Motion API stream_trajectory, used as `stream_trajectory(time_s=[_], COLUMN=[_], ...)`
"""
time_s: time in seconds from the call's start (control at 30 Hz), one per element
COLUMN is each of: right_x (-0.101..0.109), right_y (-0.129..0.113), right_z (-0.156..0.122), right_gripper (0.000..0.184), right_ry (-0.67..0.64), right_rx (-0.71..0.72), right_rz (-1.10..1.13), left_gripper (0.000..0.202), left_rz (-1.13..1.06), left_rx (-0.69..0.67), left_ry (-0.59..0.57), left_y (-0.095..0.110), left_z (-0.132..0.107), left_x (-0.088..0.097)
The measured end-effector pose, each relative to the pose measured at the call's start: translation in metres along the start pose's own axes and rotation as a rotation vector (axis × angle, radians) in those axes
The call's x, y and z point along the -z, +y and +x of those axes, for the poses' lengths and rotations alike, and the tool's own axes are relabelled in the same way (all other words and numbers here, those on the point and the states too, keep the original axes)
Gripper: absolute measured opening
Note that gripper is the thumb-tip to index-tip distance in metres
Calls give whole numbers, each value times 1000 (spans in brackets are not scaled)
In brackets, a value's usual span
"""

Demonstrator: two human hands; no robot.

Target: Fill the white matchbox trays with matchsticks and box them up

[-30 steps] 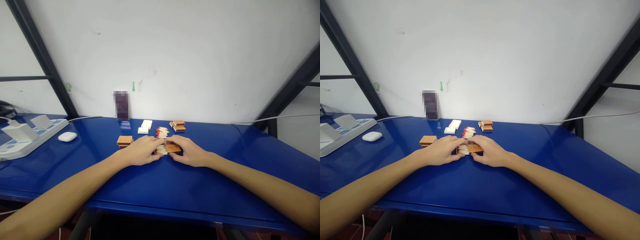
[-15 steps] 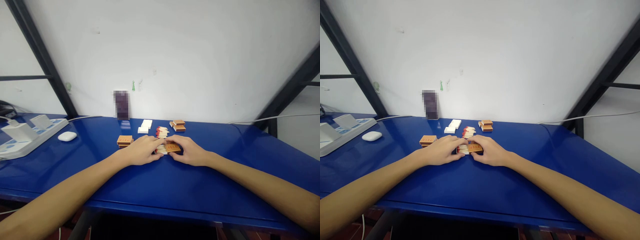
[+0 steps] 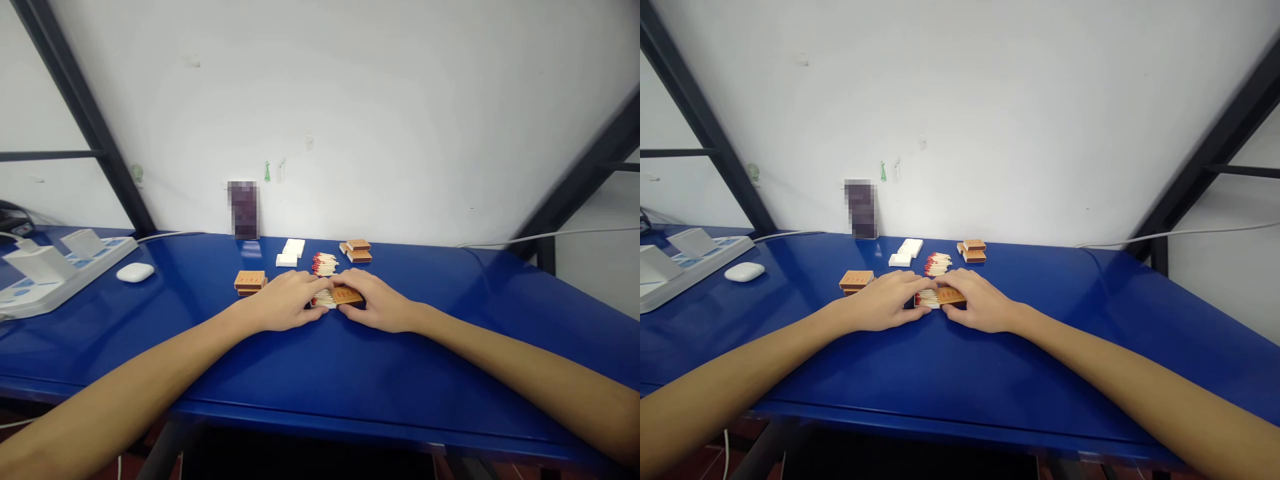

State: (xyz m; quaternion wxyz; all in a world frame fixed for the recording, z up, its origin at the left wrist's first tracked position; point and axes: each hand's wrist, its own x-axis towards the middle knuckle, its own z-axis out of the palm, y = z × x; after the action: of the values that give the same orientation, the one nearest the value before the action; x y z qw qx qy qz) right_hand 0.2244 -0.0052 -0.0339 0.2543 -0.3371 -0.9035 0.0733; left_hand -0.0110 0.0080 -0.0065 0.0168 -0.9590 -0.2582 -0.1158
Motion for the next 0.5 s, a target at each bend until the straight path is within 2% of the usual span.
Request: stream_trajectory(time_s=[0.2,0.5], right_x=[0,-1], right_y=[1,0], right_z=[0,-1], right_gripper=[50,52], right_ry=[4,67], right_rx=[-12,-64], right_rz=[-36,-101], left_gripper=[33,31], left_rz=[-11,-8], left_rx=[-23,-30], left_ry=[8,12], left_y=[0,0], left_z=[0,0], left_x=[-1,-2])
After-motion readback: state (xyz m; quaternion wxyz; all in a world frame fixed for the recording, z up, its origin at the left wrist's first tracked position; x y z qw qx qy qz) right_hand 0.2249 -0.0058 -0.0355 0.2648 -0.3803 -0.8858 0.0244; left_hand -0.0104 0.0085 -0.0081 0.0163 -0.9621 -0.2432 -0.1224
